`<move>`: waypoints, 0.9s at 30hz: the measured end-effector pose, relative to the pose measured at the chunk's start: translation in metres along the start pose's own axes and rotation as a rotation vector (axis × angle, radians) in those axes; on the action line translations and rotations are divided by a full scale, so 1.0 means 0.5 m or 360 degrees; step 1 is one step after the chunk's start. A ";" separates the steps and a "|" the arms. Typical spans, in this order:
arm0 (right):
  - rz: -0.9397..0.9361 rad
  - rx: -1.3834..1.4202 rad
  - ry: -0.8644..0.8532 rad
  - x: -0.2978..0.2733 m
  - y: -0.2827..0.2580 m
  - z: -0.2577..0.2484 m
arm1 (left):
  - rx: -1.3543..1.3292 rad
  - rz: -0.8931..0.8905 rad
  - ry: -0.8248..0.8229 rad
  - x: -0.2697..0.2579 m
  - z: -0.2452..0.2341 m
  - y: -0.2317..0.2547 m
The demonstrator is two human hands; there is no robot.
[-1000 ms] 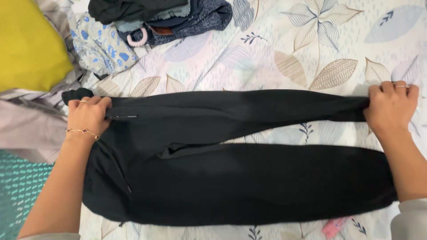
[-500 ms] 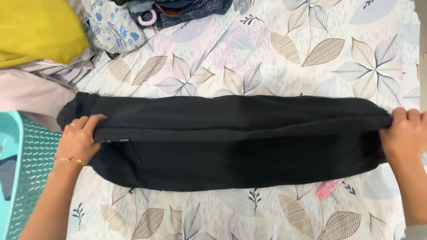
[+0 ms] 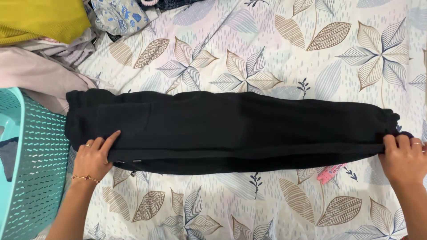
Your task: Folding various garments and a towel on a bed.
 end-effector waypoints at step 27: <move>0.0168 0.1322 0.0030 0.209 -0.508 -0.349 | -0.0554 -0.0142 0.0128 0.094 -0.001 0.551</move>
Point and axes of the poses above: each hand's wrist, its own x-axis towards the middle knuckle, its own z-axis out of the palm, y = z × x, the point moved 7 cm from there along x, towards the middle knuckle, and after that the axes turned 2 degrees about x, right-handed, at the moved point
